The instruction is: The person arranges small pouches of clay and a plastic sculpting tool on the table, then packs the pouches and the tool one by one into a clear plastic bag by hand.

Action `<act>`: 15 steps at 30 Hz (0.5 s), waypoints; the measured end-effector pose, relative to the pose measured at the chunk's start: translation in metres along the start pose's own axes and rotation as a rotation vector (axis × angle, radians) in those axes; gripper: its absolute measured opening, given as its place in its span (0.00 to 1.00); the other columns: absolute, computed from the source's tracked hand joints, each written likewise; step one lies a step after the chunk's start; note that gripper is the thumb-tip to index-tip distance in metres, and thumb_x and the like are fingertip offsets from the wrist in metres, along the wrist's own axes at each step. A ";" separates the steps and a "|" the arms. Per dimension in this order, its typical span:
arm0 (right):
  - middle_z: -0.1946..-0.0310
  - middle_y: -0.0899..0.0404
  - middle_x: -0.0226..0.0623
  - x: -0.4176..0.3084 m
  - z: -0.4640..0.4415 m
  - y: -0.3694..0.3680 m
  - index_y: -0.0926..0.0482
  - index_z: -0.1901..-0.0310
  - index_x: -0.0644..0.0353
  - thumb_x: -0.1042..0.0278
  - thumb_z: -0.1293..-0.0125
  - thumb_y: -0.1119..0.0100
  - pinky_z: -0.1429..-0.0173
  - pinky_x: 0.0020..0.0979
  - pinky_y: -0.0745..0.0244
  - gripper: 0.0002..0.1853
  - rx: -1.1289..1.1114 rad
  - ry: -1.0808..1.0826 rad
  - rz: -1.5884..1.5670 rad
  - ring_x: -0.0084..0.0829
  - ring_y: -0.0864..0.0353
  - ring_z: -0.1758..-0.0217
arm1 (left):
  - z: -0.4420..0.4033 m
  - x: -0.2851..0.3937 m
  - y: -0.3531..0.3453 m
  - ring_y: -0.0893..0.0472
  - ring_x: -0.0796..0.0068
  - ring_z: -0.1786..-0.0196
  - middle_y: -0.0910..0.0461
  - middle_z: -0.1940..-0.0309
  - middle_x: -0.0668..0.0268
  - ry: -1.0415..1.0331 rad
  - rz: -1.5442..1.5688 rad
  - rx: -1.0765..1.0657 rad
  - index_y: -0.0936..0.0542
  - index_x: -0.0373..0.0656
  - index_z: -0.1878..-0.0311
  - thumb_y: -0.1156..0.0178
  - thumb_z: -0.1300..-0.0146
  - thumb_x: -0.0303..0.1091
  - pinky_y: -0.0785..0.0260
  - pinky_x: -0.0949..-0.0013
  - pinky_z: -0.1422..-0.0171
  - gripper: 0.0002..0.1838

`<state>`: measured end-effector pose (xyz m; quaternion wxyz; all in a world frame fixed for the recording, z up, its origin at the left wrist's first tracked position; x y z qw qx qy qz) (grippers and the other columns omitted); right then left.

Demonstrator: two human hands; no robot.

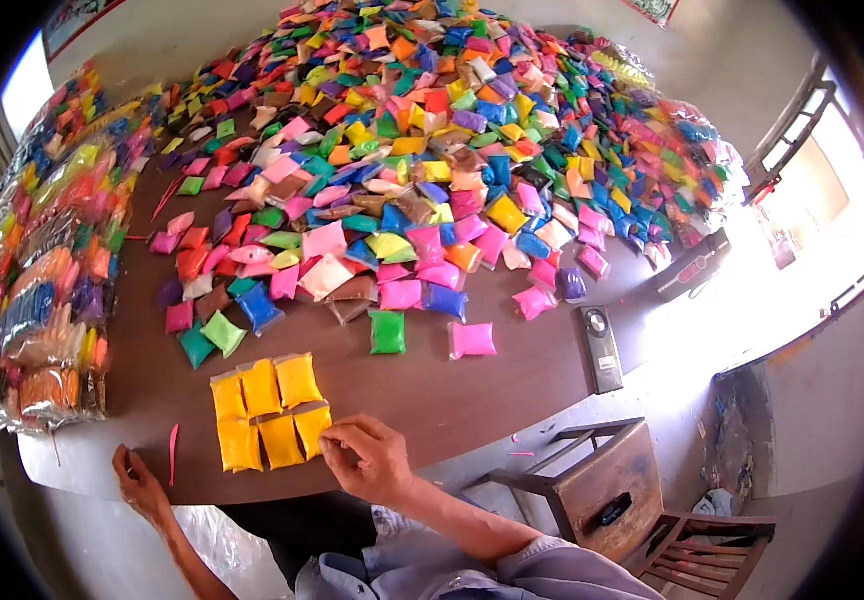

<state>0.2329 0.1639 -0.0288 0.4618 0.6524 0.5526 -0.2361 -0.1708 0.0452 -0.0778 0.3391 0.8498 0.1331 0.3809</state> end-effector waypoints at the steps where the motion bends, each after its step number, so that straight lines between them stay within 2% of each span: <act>1: 0.62 0.13 0.42 0.000 0.000 0.000 0.14 0.58 0.64 0.80 0.37 0.26 0.63 0.29 0.16 0.07 -0.005 0.008 0.001 0.35 0.11 0.65 | 0.003 -0.011 -0.003 0.13 0.58 0.47 0.13 0.45 0.58 0.030 0.046 0.025 0.17 0.41 0.38 0.41 0.20 0.32 0.21 0.61 0.43 0.13; 4: 0.62 0.13 0.43 0.001 0.001 -0.001 0.14 0.58 0.65 0.78 0.37 0.26 0.63 0.29 0.16 0.08 -0.002 0.022 0.003 0.36 0.11 0.65 | 0.003 -0.014 -0.001 0.14 0.58 0.45 0.13 0.45 0.58 -0.010 0.030 0.020 0.18 0.41 0.37 0.41 0.19 0.31 0.21 0.61 0.40 0.13; 7: 0.63 0.13 0.40 -0.004 -0.002 0.000 0.14 0.59 0.61 0.77 0.36 0.27 0.64 0.34 0.16 0.06 0.002 -0.016 -0.028 0.39 0.12 0.67 | 0.003 -0.009 -0.003 0.14 0.56 0.43 0.14 0.43 0.57 0.002 -0.027 0.021 0.18 0.42 0.37 0.43 0.19 0.30 0.20 0.61 0.37 0.13; 11: 0.63 0.13 0.39 -0.003 -0.001 0.003 0.14 0.59 0.61 0.77 0.36 0.27 0.64 0.33 0.16 0.06 -0.005 -0.020 -0.009 0.39 0.12 0.66 | 0.004 -0.015 -0.005 0.14 0.55 0.40 0.14 0.41 0.56 0.013 -0.083 0.030 0.18 0.43 0.36 0.44 0.18 0.29 0.20 0.59 0.33 0.13; 13: 0.61 0.13 0.43 -0.001 0.000 0.004 0.13 0.58 0.63 0.75 0.37 0.25 0.64 0.32 0.17 0.08 -0.036 -0.036 -0.034 0.40 0.11 0.64 | 0.004 -0.016 -0.005 0.14 0.55 0.40 0.14 0.41 0.56 -0.002 -0.100 0.026 0.18 0.43 0.36 0.44 0.18 0.29 0.20 0.59 0.32 0.13; 15: 0.62 0.13 0.41 -0.004 -0.002 0.005 0.13 0.58 0.62 0.76 0.36 0.26 0.64 0.33 0.17 0.07 -0.023 -0.028 -0.044 0.39 0.12 0.65 | 0.004 -0.017 -0.005 0.14 0.54 0.40 0.14 0.40 0.56 -0.013 -0.119 0.029 0.18 0.43 0.36 0.44 0.18 0.29 0.20 0.58 0.32 0.13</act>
Point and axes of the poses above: each hand's wrist, its own z-axis away from the middle knuckle, its own y-axis out of the back of the hand, x = y × z, the point moved 1 cm from there along -z, towards the middle knuckle
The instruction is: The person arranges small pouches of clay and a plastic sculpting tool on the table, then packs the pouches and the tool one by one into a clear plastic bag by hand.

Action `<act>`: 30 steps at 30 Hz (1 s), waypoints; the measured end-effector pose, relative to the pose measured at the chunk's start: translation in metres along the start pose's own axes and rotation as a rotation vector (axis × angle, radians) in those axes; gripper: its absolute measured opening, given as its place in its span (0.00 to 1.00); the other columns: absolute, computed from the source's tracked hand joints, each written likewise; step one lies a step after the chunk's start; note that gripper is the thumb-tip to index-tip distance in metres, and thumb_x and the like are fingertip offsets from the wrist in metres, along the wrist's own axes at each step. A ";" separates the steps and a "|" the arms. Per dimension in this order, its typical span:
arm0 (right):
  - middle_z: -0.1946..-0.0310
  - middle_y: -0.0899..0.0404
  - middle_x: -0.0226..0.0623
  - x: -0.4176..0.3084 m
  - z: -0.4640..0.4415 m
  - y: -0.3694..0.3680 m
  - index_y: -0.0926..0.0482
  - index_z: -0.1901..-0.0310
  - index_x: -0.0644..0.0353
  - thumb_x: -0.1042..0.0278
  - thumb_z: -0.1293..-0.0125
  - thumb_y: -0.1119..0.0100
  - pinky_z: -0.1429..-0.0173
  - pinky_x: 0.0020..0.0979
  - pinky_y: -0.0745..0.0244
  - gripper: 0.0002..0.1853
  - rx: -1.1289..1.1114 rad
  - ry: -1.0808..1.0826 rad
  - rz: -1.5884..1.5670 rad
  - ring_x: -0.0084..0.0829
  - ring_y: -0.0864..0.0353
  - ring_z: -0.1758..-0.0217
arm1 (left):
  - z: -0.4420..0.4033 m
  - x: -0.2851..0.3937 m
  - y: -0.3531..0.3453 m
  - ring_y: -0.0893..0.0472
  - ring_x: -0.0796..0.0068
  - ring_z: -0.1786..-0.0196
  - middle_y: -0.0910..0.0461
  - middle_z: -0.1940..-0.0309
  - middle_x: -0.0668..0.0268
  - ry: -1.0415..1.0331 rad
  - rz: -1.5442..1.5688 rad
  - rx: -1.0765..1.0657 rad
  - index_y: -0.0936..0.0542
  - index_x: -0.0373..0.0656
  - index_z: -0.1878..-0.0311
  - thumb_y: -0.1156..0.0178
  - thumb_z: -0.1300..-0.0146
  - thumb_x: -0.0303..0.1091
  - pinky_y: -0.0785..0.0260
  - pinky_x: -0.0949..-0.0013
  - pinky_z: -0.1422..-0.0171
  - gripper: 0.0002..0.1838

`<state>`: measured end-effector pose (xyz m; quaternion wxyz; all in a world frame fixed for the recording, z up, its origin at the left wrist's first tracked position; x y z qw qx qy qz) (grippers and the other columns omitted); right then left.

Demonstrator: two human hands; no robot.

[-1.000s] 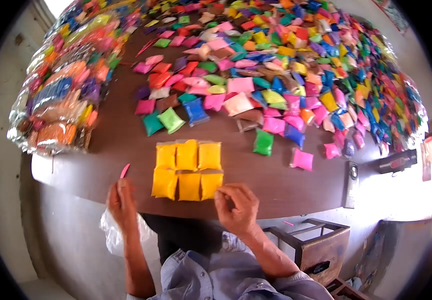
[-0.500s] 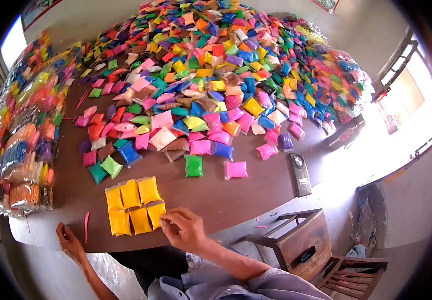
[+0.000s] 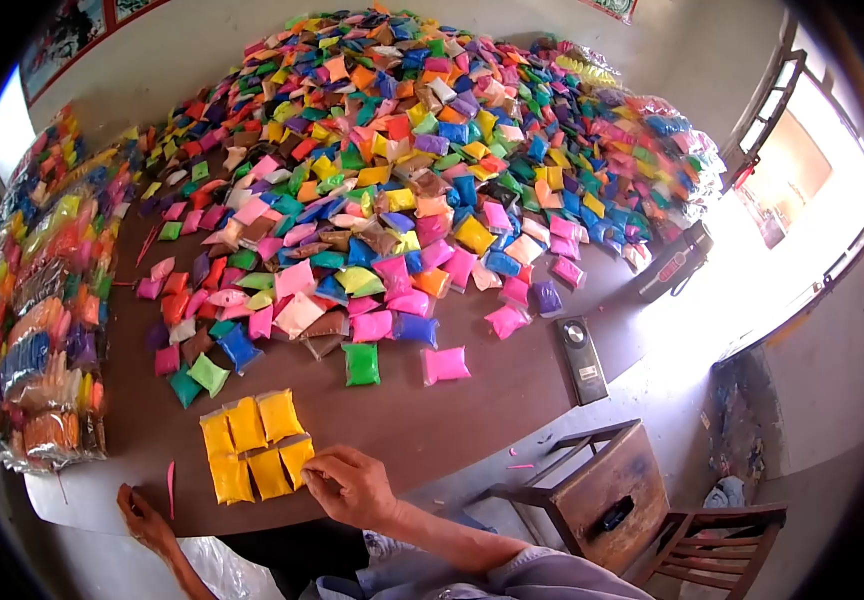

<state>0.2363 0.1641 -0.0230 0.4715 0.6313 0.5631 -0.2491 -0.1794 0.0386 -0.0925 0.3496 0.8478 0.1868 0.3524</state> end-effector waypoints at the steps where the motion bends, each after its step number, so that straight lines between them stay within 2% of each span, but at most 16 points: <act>1: 0.64 0.14 0.39 -0.002 -0.001 0.000 0.14 0.58 0.61 0.76 0.35 0.27 0.64 0.34 0.16 0.06 0.008 0.007 -0.010 0.39 0.12 0.66 | 0.000 -0.001 0.000 0.14 0.54 0.40 0.14 0.40 0.55 0.001 -0.010 -0.002 0.18 0.42 0.36 0.45 0.18 0.29 0.20 0.58 0.32 0.13; 10: 0.65 0.14 0.39 -0.001 -0.004 0.005 0.13 0.59 0.62 0.76 0.36 0.26 0.65 0.35 0.18 0.06 -0.070 -0.063 -0.015 0.39 0.13 0.67 | -0.001 -0.002 0.000 0.14 0.52 0.42 0.15 0.40 0.53 -0.002 -0.022 -0.011 0.19 0.40 0.36 0.45 0.18 0.29 0.19 0.57 0.33 0.13; 14: 0.64 0.14 0.40 0.000 -0.026 0.026 0.12 0.58 0.62 0.75 0.36 0.26 0.66 0.35 0.18 0.06 -0.032 -0.014 -0.027 0.39 0.13 0.67 | 0.000 -0.001 -0.002 0.15 0.52 0.41 0.16 0.41 0.53 0.023 -0.017 -0.007 0.19 0.39 0.37 0.45 0.18 0.28 0.20 0.58 0.33 0.13; 16: 0.63 0.13 0.41 -0.002 -0.066 0.057 0.13 0.58 0.60 0.73 0.35 0.27 0.65 0.36 0.17 0.06 0.113 0.082 0.124 0.38 0.12 0.66 | 0.001 0.002 -0.001 0.15 0.53 0.41 0.16 0.41 0.53 0.038 -0.005 -0.008 0.19 0.39 0.37 0.45 0.18 0.28 0.20 0.58 0.33 0.13; 18: 0.62 0.12 0.41 0.025 -0.110 0.087 0.13 0.56 0.58 0.70 0.33 0.29 0.63 0.38 0.16 0.06 0.124 0.137 0.335 0.38 0.11 0.65 | 0.001 0.001 -0.001 0.15 0.53 0.41 0.16 0.41 0.53 0.055 0.004 -0.006 0.19 0.38 0.37 0.45 0.18 0.28 0.20 0.59 0.33 0.13; 20: 0.62 0.11 0.41 0.051 -0.165 0.108 0.13 0.55 0.56 0.68 0.31 0.31 0.61 0.40 0.16 0.06 0.276 0.132 0.370 0.39 0.10 0.64 | 0.002 -0.002 -0.002 0.15 0.52 0.41 0.16 0.41 0.52 0.048 0.022 -0.005 0.18 0.38 0.37 0.44 0.18 0.28 0.20 0.57 0.34 0.13; 21: 0.62 0.11 0.40 0.059 -0.193 0.121 0.12 0.55 0.54 0.69 0.30 0.33 0.60 0.39 0.16 0.05 0.243 0.040 0.409 0.40 0.09 0.63 | 0.002 -0.001 -0.002 0.15 0.52 0.41 0.16 0.41 0.52 0.055 0.023 -0.003 0.18 0.38 0.37 0.44 0.18 0.28 0.20 0.57 0.34 0.13; 22: 0.62 0.10 0.40 0.071 -0.222 0.130 0.12 0.55 0.54 0.68 0.30 0.34 0.59 0.40 0.16 0.06 0.307 0.096 0.484 0.41 0.08 0.61 | 0.003 0.002 -0.001 0.15 0.52 0.42 0.16 0.41 0.52 0.064 0.024 -0.005 0.18 0.38 0.38 0.44 0.19 0.28 0.20 0.57 0.34 0.13; 23: 0.63 0.10 0.41 0.102 -0.249 0.138 0.11 0.56 0.55 0.67 0.31 0.35 0.58 0.42 0.16 0.07 0.302 0.060 0.543 0.43 0.09 0.61 | 0.003 0.004 0.000 0.15 0.52 0.42 0.16 0.41 0.52 0.073 0.025 -0.007 0.18 0.38 0.38 0.44 0.19 0.28 0.20 0.57 0.34 0.13; 25: 0.63 0.09 0.43 0.114 -0.296 0.143 0.09 0.59 0.52 0.62 0.33 0.36 0.53 0.48 0.17 0.09 0.262 -0.057 0.653 0.50 0.10 0.59 | 0.003 0.004 0.000 0.15 0.52 0.42 0.16 0.41 0.52 0.097 0.004 -0.009 0.18 0.38 0.38 0.44 0.19 0.28 0.21 0.57 0.33 0.12; 27: 0.60 0.09 0.44 0.138 -0.332 0.141 0.08 0.58 0.49 0.60 0.33 0.36 0.47 0.50 0.18 0.10 0.318 0.035 0.781 0.53 0.11 0.52 | 0.002 0.003 0.001 0.15 0.52 0.41 0.16 0.41 0.52 0.120 -0.018 -0.006 0.18 0.38 0.38 0.44 0.19 0.27 0.21 0.57 0.33 0.12; 28: 0.60 0.09 0.44 0.145 -0.346 0.142 0.08 0.58 0.49 0.60 0.33 0.36 0.47 0.50 0.18 0.10 0.316 0.042 0.778 0.53 0.11 0.52 | 0.002 0.002 0.001 0.15 0.53 0.41 0.16 0.41 0.52 0.117 -0.026 -0.018 0.19 0.39 0.37 0.44 0.18 0.30 0.21 0.58 0.33 0.13; 30: 0.54 0.09 0.48 0.156 -0.367 0.140 0.08 0.56 0.46 0.52 0.31 0.40 0.40 0.53 0.21 0.14 0.047 -0.177 0.843 0.54 0.13 0.44 | 0.008 -0.017 -0.006 0.15 0.53 0.41 0.15 0.41 0.53 0.113 -0.037 -0.030 0.19 0.40 0.36 0.44 0.18 0.32 0.21 0.58 0.34 0.14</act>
Point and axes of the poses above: each hand's wrist, its own z-axis away from the middle knuckle, its own y-axis out of the back of the hand, x = y × z, the point moved 1 cm from there along -z, towards the middle knuckle
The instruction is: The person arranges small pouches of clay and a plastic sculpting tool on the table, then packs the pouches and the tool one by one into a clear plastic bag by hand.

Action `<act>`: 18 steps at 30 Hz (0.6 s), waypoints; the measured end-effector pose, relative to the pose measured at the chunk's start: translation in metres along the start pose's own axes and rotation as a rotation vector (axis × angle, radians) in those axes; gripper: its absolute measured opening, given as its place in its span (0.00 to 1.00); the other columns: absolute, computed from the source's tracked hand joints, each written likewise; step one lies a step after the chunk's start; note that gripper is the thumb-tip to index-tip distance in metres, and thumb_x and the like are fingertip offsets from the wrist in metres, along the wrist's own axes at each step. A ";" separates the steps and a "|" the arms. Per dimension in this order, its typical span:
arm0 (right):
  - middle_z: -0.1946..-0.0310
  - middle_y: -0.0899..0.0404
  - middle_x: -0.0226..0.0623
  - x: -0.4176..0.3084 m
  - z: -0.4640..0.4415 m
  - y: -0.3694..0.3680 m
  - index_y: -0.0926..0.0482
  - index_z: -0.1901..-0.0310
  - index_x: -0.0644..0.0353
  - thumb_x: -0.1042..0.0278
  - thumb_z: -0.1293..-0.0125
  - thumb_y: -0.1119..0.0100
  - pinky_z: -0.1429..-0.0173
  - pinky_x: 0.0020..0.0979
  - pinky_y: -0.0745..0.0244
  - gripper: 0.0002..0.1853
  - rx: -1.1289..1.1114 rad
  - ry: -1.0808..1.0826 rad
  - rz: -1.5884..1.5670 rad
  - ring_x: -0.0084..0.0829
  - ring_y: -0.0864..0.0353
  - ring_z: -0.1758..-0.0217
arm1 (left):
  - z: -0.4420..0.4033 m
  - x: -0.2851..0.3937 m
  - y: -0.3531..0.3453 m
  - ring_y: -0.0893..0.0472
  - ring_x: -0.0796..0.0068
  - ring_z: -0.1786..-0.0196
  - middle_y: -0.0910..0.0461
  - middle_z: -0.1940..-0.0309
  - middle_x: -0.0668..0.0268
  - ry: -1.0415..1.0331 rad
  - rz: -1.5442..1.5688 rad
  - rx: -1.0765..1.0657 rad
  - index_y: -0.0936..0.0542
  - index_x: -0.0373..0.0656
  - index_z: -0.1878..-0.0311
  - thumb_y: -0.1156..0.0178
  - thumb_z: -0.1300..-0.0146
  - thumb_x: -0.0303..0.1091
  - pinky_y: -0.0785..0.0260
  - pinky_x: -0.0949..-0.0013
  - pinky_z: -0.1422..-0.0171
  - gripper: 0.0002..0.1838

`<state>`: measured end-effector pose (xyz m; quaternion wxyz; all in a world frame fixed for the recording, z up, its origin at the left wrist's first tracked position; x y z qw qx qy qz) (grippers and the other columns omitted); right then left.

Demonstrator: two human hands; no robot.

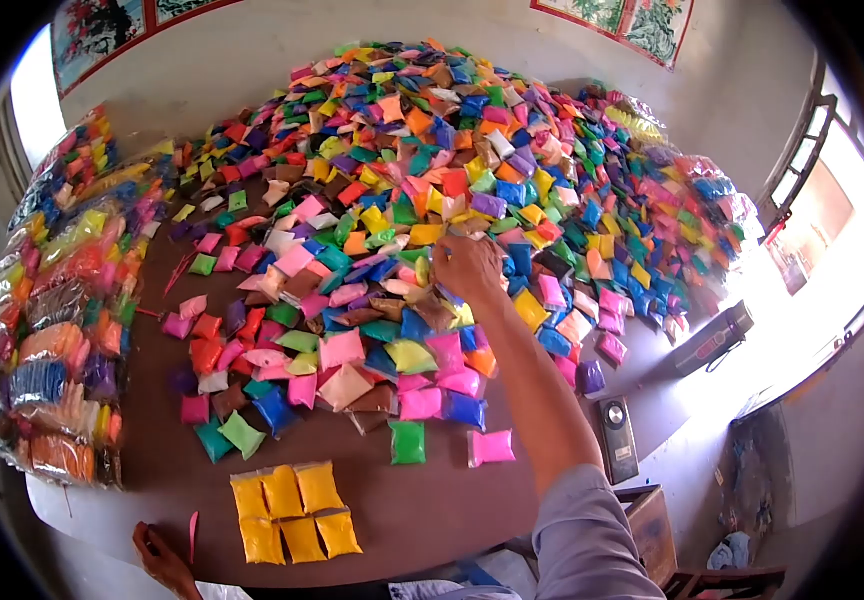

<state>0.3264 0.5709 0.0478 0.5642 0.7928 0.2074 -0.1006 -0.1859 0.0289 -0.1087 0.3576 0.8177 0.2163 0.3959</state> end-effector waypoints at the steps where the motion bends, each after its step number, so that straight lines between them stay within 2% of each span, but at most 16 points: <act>1: 0.54 0.09 0.48 -0.002 -0.007 -0.006 0.08 0.56 0.46 0.52 0.31 0.40 0.40 0.53 0.21 0.14 0.000 0.005 -0.002 0.54 0.13 0.44 | 0.004 -0.024 -0.012 0.14 0.57 0.48 0.13 0.48 0.54 0.023 0.245 -0.047 0.18 0.41 0.35 0.41 0.19 0.34 0.19 0.59 0.44 0.15; 2: 0.51 0.10 0.49 -0.002 -0.013 -0.012 0.08 0.54 0.46 0.48 0.29 0.43 0.37 0.55 0.22 0.17 -0.080 -0.039 0.044 0.54 0.13 0.42 | 0.004 -0.037 -0.021 0.14 0.61 0.56 0.11 0.54 0.55 0.045 0.490 -0.095 0.18 0.41 0.35 0.38 0.20 0.35 0.17 0.59 0.54 0.16; 3: 0.48 0.10 0.51 -0.004 -0.017 -0.017 0.08 0.52 0.45 0.45 0.27 0.46 0.34 0.57 0.24 0.20 -0.160 -0.084 0.092 0.54 0.14 0.39 | 0.003 -0.017 -0.015 0.14 0.61 0.56 0.11 0.54 0.55 0.046 0.490 -0.093 0.18 0.41 0.35 0.38 0.20 0.35 0.17 0.59 0.54 0.16; 4: 0.46 0.11 0.52 -0.006 -0.018 -0.021 0.08 0.50 0.48 0.41 0.25 0.52 0.32 0.59 0.26 0.26 -0.135 -0.092 0.068 0.55 0.15 0.38 | 0.005 0.004 -0.005 0.14 0.62 0.59 0.12 0.56 0.57 0.004 0.373 -0.020 0.17 0.39 0.38 0.39 0.19 0.35 0.17 0.60 0.55 0.14; 5: 0.46 0.11 0.52 -0.006 -0.023 -0.024 0.08 0.50 0.48 0.41 0.25 0.52 0.32 0.59 0.26 0.26 -0.136 -0.091 0.069 0.55 0.15 0.38 | 0.006 0.025 0.003 0.15 0.64 0.62 0.12 0.58 0.58 -0.040 0.255 0.052 0.16 0.38 0.42 0.40 0.19 0.34 0.17 0.62 0.57 0.12; 9: 0.46 0.11 0.53 -0.002 -0.039 -0.037 0.09 0.49 0.55 0.41 0.24 0.53 0.31 0.59 0.26 0.28 -0.161 -0.145 0.122 0.56 0.16 0.37 | 0.005 0.034 0.004 0.15 0.65 0.62 0.13 0.59 0.60 -0.077 0.242 0.116 0.15 0.37 0.45 0.40 0.19 0.35 0.18 0.63 0.57 0.12; 11: 0.46 0.12 0.54 0.001 -0.044 -0.043 0.10 0.49 0.56 0.41 0.24 0.54 0.32 0.59 0.25 0.29 -0.150 -0.140 0.098 0.56 0.15 0.37 | 0.005 0.031 0.004 0.15 0.65 0.60 0.13 0.58 0.60 0.116 0.410 0.035 0.15 0.38 0.46 0.39 0.19 0.35 0.18 0.63 0.55 0.11; 13: 0.46 0.12 0.54 0.008 -0.048 -0.050 0.10 0.48 0.56 0.41 0.24 0.54 0.34 0.57 0.23 0.29 -0.114 -0.156 0.055 0.58 0.15 0.39 | 0.007 0.041 0.009 0.15 0.65 0.59 0.13 0.58 0.60 0.089 0.351 0.048 0.15 0.38 0.46 0.39 0.20 0.34 0.18 0.62 0.55 0.11; 14: 0.48 0.12 0.55 0.008 -0.049 -0.048 0.10 0.47 0.55 0.45 0.26 0.50 0.36 0.55 0.20 0.26 -0.085 -0.140 0.030 0.59 0.14 0.41 | 0.007 0.046 0.012 0.15 0.65 0.58 0.12 0.58 0.59 0.061 0.294 0.056 0.15 0.38 0.45 0.39 0.20 0.33 0.18 0.62 0.54 0.10; 15: 0.48 0.12 0.55 0.007 -0.047 -0.049 0.10 0.47 0.55 0.45 0.26 0.50 0.36 0.55 0.20 0.26 -0.085 -0.136 0.027 0.59 0.14 0.41 | 0.005 0.040 0.012 0.15 0.65 0.58 0.12 0.58 0.59 0.063 0.293 0.060 0.15 0.38 0.45 0.39 0.20 0.33 0.18 0.62 0.54 0.10; 17: 0.50 0.11 0.55 0.008 -0.037 -0.047 0.09 0.47 0.53 0.50 0.28 0.44 0.38 0.55 0.19 0.21 0.068 -0.133 -0.116 0.58 0.13 0.43 | -0.001 0.028 0.010 0.15 0.54 0.44 0.15 0.44 0.53 0.032 0.084 0.012 0.19 0.39 0.38 0.43 0.19 0.31 0.21 0.58 0.38 0.13; 18: 0.54 0.10 0.53 0.008 -0.035 -0.048 0.08 0.48 0.53 0.53 0.31 0.38 0.42 0.52 0.18 0.18 0.184 -0.077 -0.123 0.55 0.11 0.47 | 0.001 0.029 0.009 0.15 0.54 0.44 0.15 0.44 0.53 0.032 0.085 0.013 0.19 0.39 0.38 0.43 0.19 0.31 0.21 0.58 0.38 0.13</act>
Point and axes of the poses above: each hand's wrist, its own z-axis away from the middle knuckle, its own y-axis out of the back of the hand, x = y × z, the point moved 1 cm from there along -z, towards the middle knuckle
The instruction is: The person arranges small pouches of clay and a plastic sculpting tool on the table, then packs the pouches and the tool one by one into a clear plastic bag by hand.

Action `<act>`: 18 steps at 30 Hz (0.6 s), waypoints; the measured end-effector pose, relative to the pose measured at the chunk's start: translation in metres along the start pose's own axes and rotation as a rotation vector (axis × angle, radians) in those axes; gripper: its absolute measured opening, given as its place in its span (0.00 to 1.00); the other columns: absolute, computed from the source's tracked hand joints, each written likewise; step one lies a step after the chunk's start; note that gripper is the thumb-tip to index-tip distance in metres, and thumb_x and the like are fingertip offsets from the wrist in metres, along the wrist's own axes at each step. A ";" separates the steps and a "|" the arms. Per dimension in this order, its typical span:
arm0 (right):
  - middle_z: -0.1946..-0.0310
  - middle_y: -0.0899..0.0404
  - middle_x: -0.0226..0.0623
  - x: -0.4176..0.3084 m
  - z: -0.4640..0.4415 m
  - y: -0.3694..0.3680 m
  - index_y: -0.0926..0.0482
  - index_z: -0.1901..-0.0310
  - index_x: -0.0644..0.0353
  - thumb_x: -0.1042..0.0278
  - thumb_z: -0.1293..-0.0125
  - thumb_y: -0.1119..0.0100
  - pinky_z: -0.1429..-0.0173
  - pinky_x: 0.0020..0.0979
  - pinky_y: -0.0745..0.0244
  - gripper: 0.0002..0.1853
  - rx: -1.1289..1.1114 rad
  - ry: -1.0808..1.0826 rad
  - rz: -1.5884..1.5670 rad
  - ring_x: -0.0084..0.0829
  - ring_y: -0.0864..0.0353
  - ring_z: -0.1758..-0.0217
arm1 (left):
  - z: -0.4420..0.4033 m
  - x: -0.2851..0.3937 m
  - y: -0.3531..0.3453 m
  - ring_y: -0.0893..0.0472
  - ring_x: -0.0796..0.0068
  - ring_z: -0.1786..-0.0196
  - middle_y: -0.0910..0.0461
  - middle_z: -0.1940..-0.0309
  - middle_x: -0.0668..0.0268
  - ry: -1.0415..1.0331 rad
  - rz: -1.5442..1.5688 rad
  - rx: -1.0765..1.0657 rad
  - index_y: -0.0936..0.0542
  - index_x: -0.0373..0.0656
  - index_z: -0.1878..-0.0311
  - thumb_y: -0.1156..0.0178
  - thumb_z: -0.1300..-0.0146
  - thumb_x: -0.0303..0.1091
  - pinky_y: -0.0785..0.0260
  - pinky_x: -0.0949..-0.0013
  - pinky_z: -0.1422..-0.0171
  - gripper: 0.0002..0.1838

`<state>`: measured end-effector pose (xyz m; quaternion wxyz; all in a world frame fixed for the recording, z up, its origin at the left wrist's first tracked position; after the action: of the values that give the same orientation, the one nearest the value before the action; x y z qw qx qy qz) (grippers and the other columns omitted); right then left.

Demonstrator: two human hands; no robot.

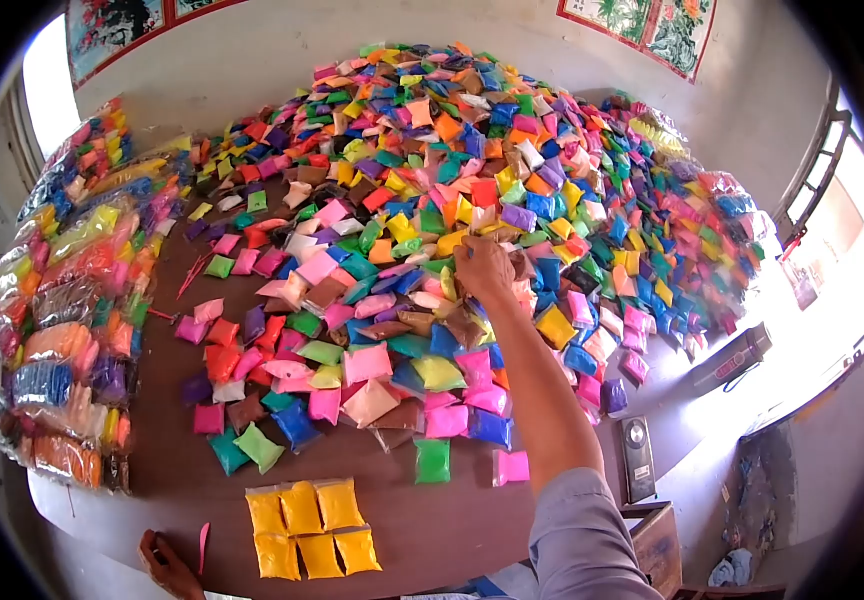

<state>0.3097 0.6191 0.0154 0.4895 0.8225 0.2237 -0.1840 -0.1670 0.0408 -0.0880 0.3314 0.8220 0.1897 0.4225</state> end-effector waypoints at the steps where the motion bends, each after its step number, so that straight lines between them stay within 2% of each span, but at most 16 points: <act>1: 0.54 0.10 0.53 0.003 -0.001 0.004 0.08 0.48 0.53 0.53 0.31 0.38 0.42 0.52 0.18 0.18 0.001 0.000 0.000 0.55 0.11 0.47 | 0.004 0.003 -0.001 0.15 0.59 0.51 0.14 0.51 0.56 -0.028 0.079 0.029 0.17 0.39 0.41 0.41 0.19 0.32 0.20 0.60 0.46 0.11; 2: 0.55 0.10 0.51 0.000 -0.001 0.013 0.08 0.49 0.53 0.51 0.33 0.36 0.43 0.50 0.17 0.18 0.022 -0.022 -0.035 0.54 0.11 0.49 | 0.007 0.009 -0.001 0.14 0.65 0.58 0.12 0.57 0.59 -0.057 0.159 0.058 0.15 0.39 0.45 0.40 0.20 0.32 0.18 0.63 0.54 0.10; 3: 0.57 0.09 0.49 -0.003 -0.001 0.021 0.07 0.50 0.53 0.50 0.34 0.34 0.45 0.48 0.17 0.19 0.042 -0.042 -0.072 0.52 0.10 0.52 | 0.007 0.014 0.000 0.14 0.65 0.58 0.12 0.57 0.59 -0.058 0.158 0.061 0.15 0.39 0.45 0.40 0.20 0.32 0.18 0.63 0.54 0.10; 4: 0.61 0.08 0.44 -0.001 0.000 0.026 0.08 0.53 0.56 0.54 0.37 0.28 0.50 0.40 0.17 0.18 0.145 -0.005 -0.212 0.44 0.08 0.60 | 0.006 0.020 0.001 0.15 0.62 0.58 0.13 0.59 0.57 -0.084 0.133 0.083 0.14 0.38 0.46 0.39 0.20 0.32 0.19 0.61 0.53 0.09; 6: 0.62 0.08 0.43 -0.008 0.007 0.046 0.08 0.54 0.59 0.57 0.38 0.26 0.52 0.38 0.17 0.16 0.221 0.022 -0.318 0.41 0.09 0.62 | 0.005 0.015 0.002 0.15 0.59 0.59 0.13 0.60 0.56 -0.110 0.112 0.114 0.14 0.37 0.48 0.38 0.21 0.31 0.20 0.59 0.53 0.09; 7: 0.63 0.08 0.42 -0.013 0.013 0.060 0.09 0.54 0.61 0.61 0.39 0.24 0.54 0.36 0.17 0.15 0.295 0.047 -0.417 0.38 0.09 0.64 | 0.002 0.002 0.001 0.15 0.57 0.53 0.14 0.54 0.55 -0.102 0.073 0.061 0.16 0.37 0.44 0.40 0.21 0.31 0.21 0.58 0.47 0.10; 8: 0.66 0.09 0.38 -0.013 0.017 0.070 0.10 0.56 0.64 0.68 0.39 0.24 0.58 0.31 0.19 0.12 0.256 -0.010 -0.489 0.28 0.11 0.66 | 0.001 -0.007 -0.001 0.16 0.55 0.47 0.16 0.47 0.54 -0.095 0.033 0.007 0.18 0.38 0.39 0.41 0.21 0.30 0.23 0.57 0.42 0.13; 9: 0.66 0.09 0.38 -0.019 0.028 0.083 0.10 0.56 0.64 0.68 0.39 0.24 0.58 0.31 0.19 0.12 0.258 -0.005 -0.491 0.28 0.11 0.66 | 0.001 -0.008 -0.002 0.16 0.55 0.47 0.16 0.47 0.54 -0.094 0.036 0.012 0.18 0.38 0.39 0.41 0.21 0.30 0.23 0.57 0.42 0.13; 11: 0.64 0.12 0.32 -0.028 0.064 0.112 0.13 0.54 0.68 0.72 0.35 0.25 0.59 0.22 0.21 0.11 0.090 -0.065 -0.655 0.20 0.15 0.64 | 0.001 -0.008 -0.005 0.16 0.52 0.50 0.17 0.50 0.53 -0.143 0.071 0.055 0.18 0.36 0.43 0.40 0.23 0.28 0.22 0.54 0.46 0.11; 12: 0.64 0.12 0.32 -0.040 0.088 0.132 0.14 0.54 0.69 0.74 0.34 0.26 0.60 0.22 0.21 0.11 0.021 -0.111 -0.646 0.20 0.15 0.65 | 0.000 -0.006 -0.005 0.16 0.52 0.50 0.17 0.50 0.53 -0.150 0.073 0.052 0.18 0.36 0.43 0.40 0.23 0.28 0.22 0.54 0.46 0.11; 13: 0.64 0.13 0.32 -0.049 0.115 0.144 0.15 0.54 0.69 0.75 0.34 0.27 0.61 0.22 0.21 0.10 -0.048 -0.160 -0.636 0.19 0.16 0.65 | 0.000 -0.005 -0.003 0.16 0.54 0.49 0.16 0.50 0.54 -0.137 0.071 0.049 0.18 0.37 0.42 0.39 0.23 0.30 0.22 0.56 0.44 0.11; 14: 0.66 0.14 0.31 -0.045 0.140 0.143 0.15 0.54 0.67 0.77 0.33 0.29 0.62 0.22 0.22 0.08 -0.071 -0.176 -0.817 0.19 0.17 0.66 | 0.001 -0.002 -0.001 0.16 0.56 0.49 0.16 0.49 0.54 -0.125 0.067 0.043 0.18 0.37 0.42 0.39 0.22 0.31 0.22 0.58 0.43 0.12; 15: 0.66 0.14 0.31 -0.044 0.167 0.148 0.16 0.54 0.66 0.78 0.33 0.28 0.62 0.22 0.21 0.08 -0.144 -0.228 -0.845 0.19 0.17 0.67 | -0.002 0.003 0.002 0.16 0.56 0.49 0.16 0.49 0.54 -0.133 0.060 0.032 0.18 0.37 0.42 0.39 0.22 0.31 0.22 0.58 0.43 0.12; 17: 0.66 0.13 0.30 -0.054 0.216 0.164 0.15 0.54 0.68 0.77 0.34 0.26 0.61 0.21 0.21 0.10 -0.229 -0.263 -0.920 0.17 0.17 0.66 | -0.004 0.012 0.006 0.15 0.63 0.46 0.14 0.48 0.57 0.078 0.222 -0.036 0.17 0.38 0.41 0.37 0.22 0.35 0.22 0.61 0.40 0.14; 18: 0.66 0.13 0.30 -0.055 0.238 0.172 0.15 0.54 0.68 0.77 0.34 0.26 0.61 0.21 0.21 0.10 -0.240 -0.288 -0.918 0.17 0.17 0.66 | -0.008 0.006 0.005 0.16 0.69 0.46 0.14 0.47 0.61 0.124 0.352 -0.022 0.17 0.37 0.41 0.35 0.22 0.38 0.24 0.66 0.39 0.16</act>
<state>0.3384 0.3251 0.0600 0.4751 0.5432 0.5125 -0.4653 -0.1702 0.0434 -0.0776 0.2488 0.8113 0.0582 0.5259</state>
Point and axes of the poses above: each hand's wrist, its own z-axis away from the middle knuckle, its own y-axis out of the back of the hand, x = y × z, the point moved 1 cm from there along -z, towards the middle knuckle
